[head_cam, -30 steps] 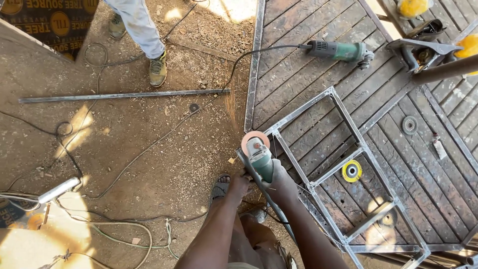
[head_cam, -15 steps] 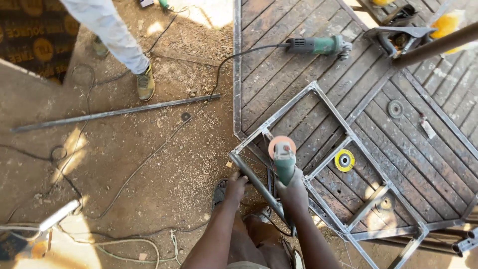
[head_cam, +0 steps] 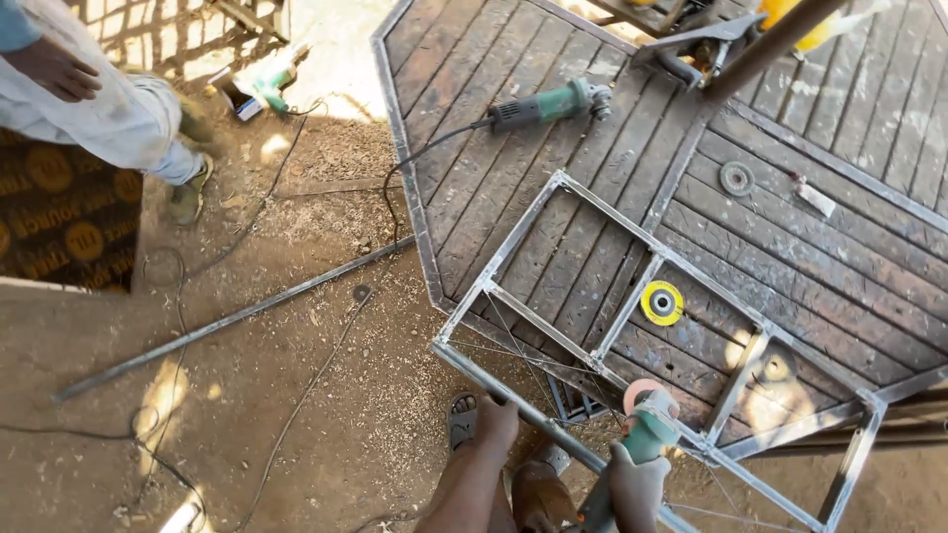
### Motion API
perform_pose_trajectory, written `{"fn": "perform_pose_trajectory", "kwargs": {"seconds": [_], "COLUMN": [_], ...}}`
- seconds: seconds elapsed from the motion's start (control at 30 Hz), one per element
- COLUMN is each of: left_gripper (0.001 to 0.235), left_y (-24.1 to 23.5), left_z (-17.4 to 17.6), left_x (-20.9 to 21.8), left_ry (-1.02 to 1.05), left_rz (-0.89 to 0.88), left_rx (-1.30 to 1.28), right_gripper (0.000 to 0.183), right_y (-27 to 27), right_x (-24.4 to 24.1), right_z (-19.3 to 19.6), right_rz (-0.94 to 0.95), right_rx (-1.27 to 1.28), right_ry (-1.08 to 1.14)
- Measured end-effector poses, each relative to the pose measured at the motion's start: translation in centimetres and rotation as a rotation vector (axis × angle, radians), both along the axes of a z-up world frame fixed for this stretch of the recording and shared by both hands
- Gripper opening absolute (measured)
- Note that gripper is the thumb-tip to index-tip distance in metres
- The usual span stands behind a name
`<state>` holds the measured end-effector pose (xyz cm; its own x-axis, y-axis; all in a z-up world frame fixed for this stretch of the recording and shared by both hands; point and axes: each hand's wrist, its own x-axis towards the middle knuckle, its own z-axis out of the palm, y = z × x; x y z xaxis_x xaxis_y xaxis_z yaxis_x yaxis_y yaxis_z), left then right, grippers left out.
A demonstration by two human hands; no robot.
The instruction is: Using a handheld angle grinder to smooth out weld joints on a rectangular metal frame
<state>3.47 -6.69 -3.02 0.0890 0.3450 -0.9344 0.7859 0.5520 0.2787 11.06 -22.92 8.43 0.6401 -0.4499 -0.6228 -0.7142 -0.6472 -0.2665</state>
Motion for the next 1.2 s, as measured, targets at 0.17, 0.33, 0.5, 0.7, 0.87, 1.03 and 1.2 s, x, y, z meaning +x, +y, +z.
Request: {"fn": "perform_pose_trajectory", "kwargs": {"seconds": [0.17,0.33,0.5,0.7,0.87,1.03,1.2], "left_gripper": [0.034,0.017,0.027,0.038,0.047,0.036,0.036], "left_y": [-4.6,-9.2,-11.8,-18.6,-20.0,-19.2,-19.9], "left_z": [-1.4,-4.1,3.6,4.8,4.5,4.3,5.1], "left_x": [-0.4,-0.7,0.9,1.2,3.0,5.2,5.2], "left_ry": [-0.010,-0.192,-0.108,-0.115,-0.399,-0.204,-0.129], "left_rz": [-0.143,-0.122,-0.451,-1.145,-1.599,-1.795,-1.819], "left_rx": [-0.006,-0.036,0.021,0.750,0.843,0.603,0.630], "right_gripper": [0.056,0.056,0.048,0.052,0.043,0.046,0.058], "right_y": [0.5,-0.5,-5.3,-18.4,-27.2,-33.8,-36.7], "right_x": [-1.1,-1.2,-0.1,-0.6,0.7,3.0,3.9], "right_z": [-0.8,-2.1,-0.5,-0.8,1.4,0.8,-0.6], "right_rz": [0.248,0.465,0.376,0.204,-0.054,-0.253,-0.177], "right_rx": [0.056,0.149,0.175,0.107,0.125,0.091,0.000], "right_ry": [0.027,-0.010,0.028,0.013,-0.005,-0.040,-0.057]}}
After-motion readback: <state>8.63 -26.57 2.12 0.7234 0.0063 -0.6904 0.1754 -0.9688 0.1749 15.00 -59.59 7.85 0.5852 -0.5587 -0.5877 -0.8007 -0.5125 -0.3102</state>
